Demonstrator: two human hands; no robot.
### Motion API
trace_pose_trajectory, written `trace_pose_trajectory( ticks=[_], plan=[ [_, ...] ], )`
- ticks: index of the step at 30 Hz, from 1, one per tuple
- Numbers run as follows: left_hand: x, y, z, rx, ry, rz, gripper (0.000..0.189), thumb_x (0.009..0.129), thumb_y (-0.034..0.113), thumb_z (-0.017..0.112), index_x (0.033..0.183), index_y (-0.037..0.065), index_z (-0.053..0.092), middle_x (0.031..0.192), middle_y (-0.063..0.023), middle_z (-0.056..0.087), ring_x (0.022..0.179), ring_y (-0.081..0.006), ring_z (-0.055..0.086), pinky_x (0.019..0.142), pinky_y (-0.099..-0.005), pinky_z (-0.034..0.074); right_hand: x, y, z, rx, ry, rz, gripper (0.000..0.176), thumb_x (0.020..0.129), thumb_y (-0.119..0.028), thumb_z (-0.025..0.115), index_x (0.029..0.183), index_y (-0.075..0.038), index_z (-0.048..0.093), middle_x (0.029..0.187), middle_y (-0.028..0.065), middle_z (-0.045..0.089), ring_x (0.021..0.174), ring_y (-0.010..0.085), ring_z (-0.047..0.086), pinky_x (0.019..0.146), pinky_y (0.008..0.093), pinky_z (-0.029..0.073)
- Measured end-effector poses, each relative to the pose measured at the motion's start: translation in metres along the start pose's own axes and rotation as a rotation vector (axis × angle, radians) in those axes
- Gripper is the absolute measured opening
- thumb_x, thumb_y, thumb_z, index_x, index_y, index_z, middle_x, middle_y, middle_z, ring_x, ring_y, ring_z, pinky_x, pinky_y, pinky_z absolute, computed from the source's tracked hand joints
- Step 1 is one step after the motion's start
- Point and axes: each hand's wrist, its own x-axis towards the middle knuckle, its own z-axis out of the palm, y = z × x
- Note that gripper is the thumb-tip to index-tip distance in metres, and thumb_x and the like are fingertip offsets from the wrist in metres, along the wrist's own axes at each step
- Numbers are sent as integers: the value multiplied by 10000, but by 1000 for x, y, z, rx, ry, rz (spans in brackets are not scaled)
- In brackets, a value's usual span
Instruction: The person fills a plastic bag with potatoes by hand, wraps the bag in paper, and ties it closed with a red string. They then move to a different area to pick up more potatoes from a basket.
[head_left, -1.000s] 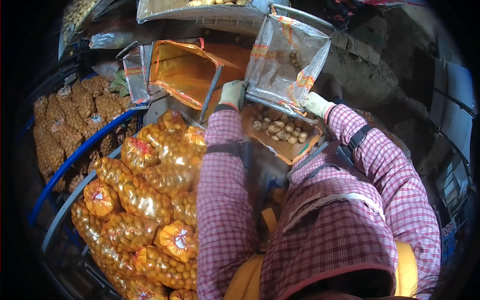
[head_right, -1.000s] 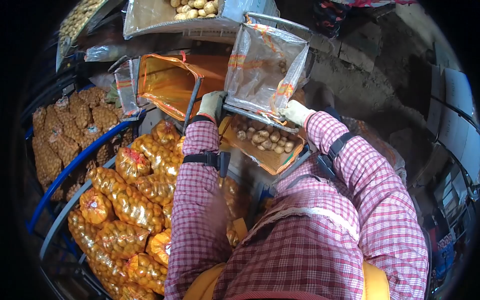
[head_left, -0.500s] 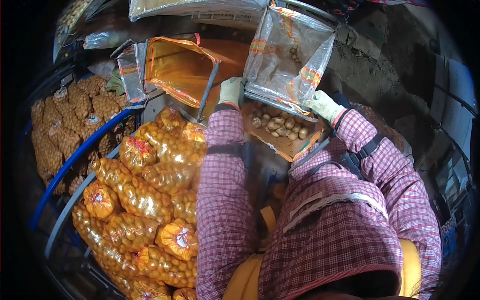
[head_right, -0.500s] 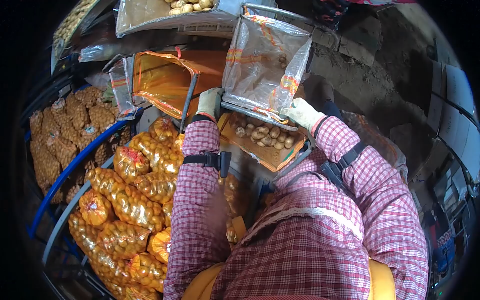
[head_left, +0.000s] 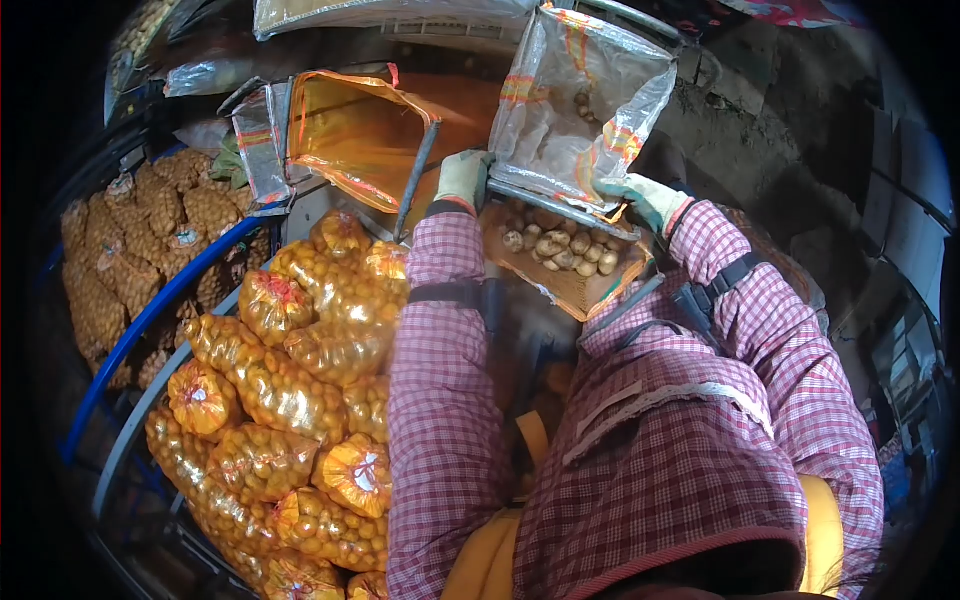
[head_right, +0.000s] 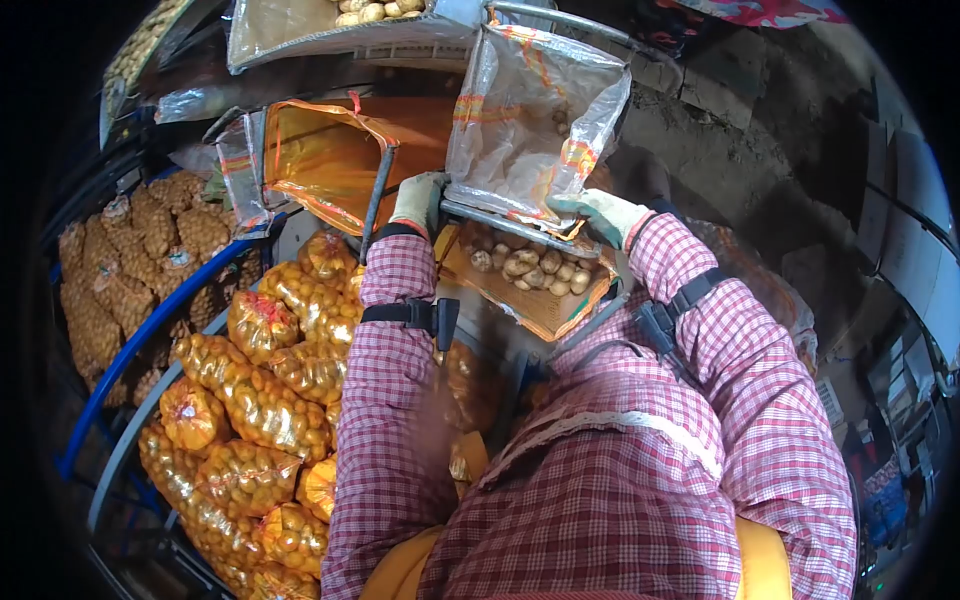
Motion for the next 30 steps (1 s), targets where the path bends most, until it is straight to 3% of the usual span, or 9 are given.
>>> trace_pose_trajectory(
  ticks=[7, 10, 16, 18, 19, 23, 26, 29, 30],
  plan=[
    [-3, 4, -5, -56, -16, -6, 217, 761, 163, 646, 963, 135, 718, 959, -136, 688, 951, -331, 640, 836, -403, 510, 33, 1, -25, -480, -178, -88, 310, 899, -189, 614, 1128, 12, 669, 1110, 78, 684, 1016, 119, 602, 919, 275, 436],
    [-3, 7, -8, -82, -9, 1, 212, 762, 163, 640, 957, 133, 717, 958, -136, 688, 944, -331, 641, 832, -405, 510, 55, 20, -46, -1487, -218, -519, 274, 892, -162, 554, 1119, -94, 692, 1098, 85, 693, 1016, 240, 640, 908, 327, 470],
    [0, -3, 2, -19, 15, 10, 192, 758, 151, 638, 936, 134, 707, 963, -138, 686, 935, -331, 643, 821, -408, 512, 62, 42, -48, -1304, -32, -242, 306, 918, -251, 524, 1141, -115, 684, 1120, 80, 686, 1036, 238, 627, 919, 337, 461],
    [-2, -10, 5, -368, -50, -17, 186, 767, 140, 612, 933, 130, 696, 974, -149, 680, 944, -344, 636, 806, -419, 509, 55, 47, -46, -390, 84, -129, 325, 888, -190, 620, 1174, -36, 644, 1137, 62, 669, 1046, 185, 607, 925, 313, 454],
    [-2, -11, 5, -364, -42, -15, 186, 767, 140, 612, 933, 130, 696, 974, -149, 680, 944, -344, 636, 806, -419, 509, 33, 33, -33, -258, 39, -132, 396, 884, -225, 656, 1212, -9, 607, 1166, 47, 638, 1074, 151, 568, 948, 297, 425],
    [-9, 3, -13, -1780, -217, -618, 275, 882, 172, 612, 1091, 0, 662, 917, -33, 675, 810, -135, 623, 729, -275, 509, -5, 14, -11, 99, 40, -72, 506, 895, -341, 633, 1266, -3, 563, 1192, 107, 634, 1064, 183, 597, 958, 346, 441],
    [-20, 13, -24, -1836, -38, -643, 302, 908, 185, 586, 1122, -20, 643, 961, -63, 679, 823, -155, 630, 743, -282, 510, -39, 5, -20, 246, -16, -92, 407, 924, -254, 616, 1235, 3, 562, 1202, 93, 615, 1079, 195, 595, 970, 342, 457],
    [-28, 21, -32, -1858, 36, -648, 296, 914, 194, 577, 1121, -7, 643, 985, -76, 679, 850, -161, 629, 768, -282, 505, -43, 30, -80, 126, 1, -180, 379, 923, -272, 619, 1214, -32, 578, 1202, 77, 605, 1076, 188, 598, 975, 345, 462],
    [-30, 21, -33, -1875, 47, -621, 295, 919, 202, 572, 1117, -5, 644, 1001, -77, 677, 872, -158, 628, 781, -287, 503, -53, 31, -87, 210, 121, -130, 367, 922, -280, 622, 1205, -49, 584, 1189, 73, 608, 1069, 190, 601, 974, 349, 464]
  ],
)
